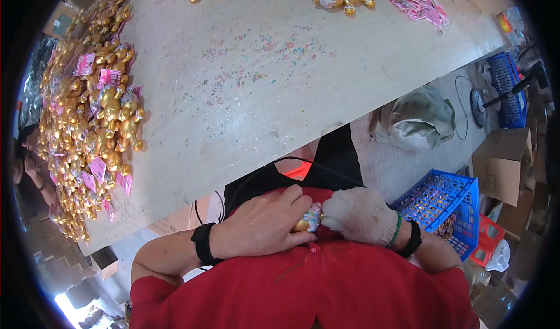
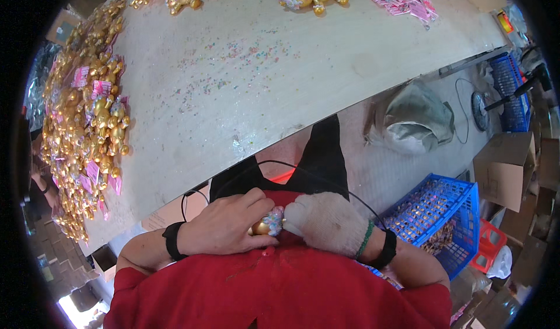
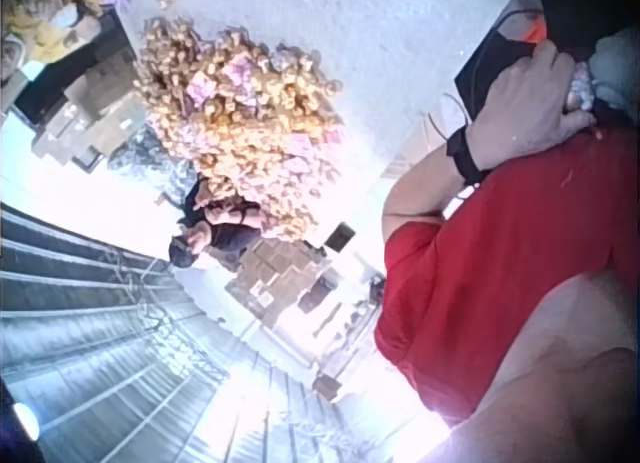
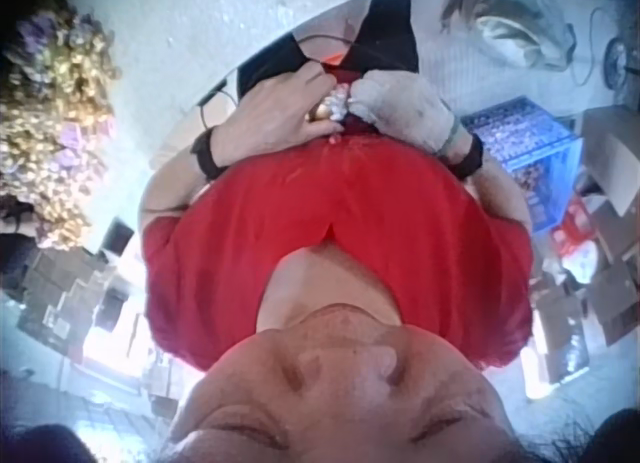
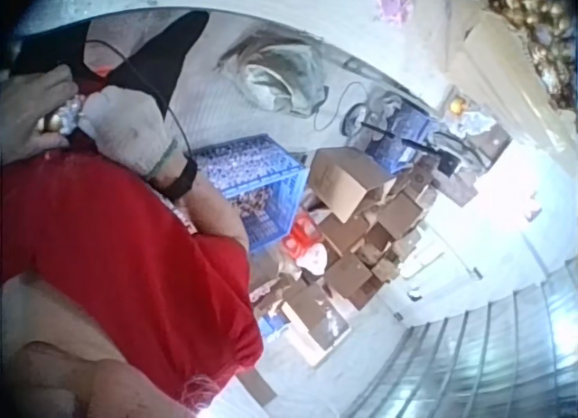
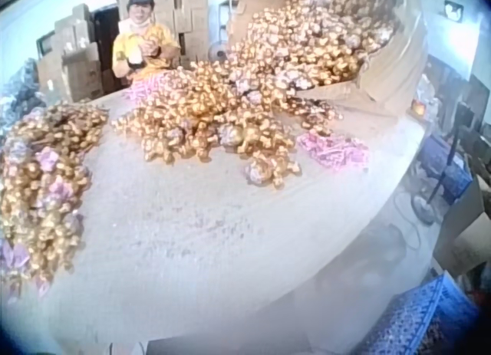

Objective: Assembling and labeling gold-colored plastic toy figures at a manufacturing workspace.

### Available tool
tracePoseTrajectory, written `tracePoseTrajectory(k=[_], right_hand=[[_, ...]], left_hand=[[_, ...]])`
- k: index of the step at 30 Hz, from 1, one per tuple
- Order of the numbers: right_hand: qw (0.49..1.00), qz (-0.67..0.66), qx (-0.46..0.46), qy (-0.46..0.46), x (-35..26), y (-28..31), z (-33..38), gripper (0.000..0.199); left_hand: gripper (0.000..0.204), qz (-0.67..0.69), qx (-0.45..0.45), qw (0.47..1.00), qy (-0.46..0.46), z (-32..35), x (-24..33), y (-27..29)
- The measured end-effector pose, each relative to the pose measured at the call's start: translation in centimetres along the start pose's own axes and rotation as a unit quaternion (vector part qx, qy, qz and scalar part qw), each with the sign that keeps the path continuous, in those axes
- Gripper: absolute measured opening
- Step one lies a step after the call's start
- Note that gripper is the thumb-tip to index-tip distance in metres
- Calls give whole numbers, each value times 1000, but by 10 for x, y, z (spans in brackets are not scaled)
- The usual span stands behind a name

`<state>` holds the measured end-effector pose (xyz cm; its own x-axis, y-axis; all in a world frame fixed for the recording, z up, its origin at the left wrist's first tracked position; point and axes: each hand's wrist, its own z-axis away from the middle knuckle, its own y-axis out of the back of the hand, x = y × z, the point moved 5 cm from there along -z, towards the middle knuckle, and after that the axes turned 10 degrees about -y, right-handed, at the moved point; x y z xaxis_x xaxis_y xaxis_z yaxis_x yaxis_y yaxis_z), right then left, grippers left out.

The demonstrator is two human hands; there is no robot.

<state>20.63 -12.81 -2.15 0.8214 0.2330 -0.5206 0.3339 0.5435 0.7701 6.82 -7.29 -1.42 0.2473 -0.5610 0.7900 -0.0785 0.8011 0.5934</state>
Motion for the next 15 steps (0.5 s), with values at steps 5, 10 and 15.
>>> tracePoseTrajectory(k=[5, 10, 15], right_hand=[[990, -133, 34, -19, 8, -16, 0, 12], [974, -220, 21, -53, 12, -24, 2, 21], [979, -185, -9, -80, 11, -30, -10, 26]], left_hand=[[46, 15, 11, 1000, 9, 4, -3, -8], [45, 35, 9, 999, 2, 10, -4, -10], [41, 50, 42, 998, 15, 17, -5, -11]])
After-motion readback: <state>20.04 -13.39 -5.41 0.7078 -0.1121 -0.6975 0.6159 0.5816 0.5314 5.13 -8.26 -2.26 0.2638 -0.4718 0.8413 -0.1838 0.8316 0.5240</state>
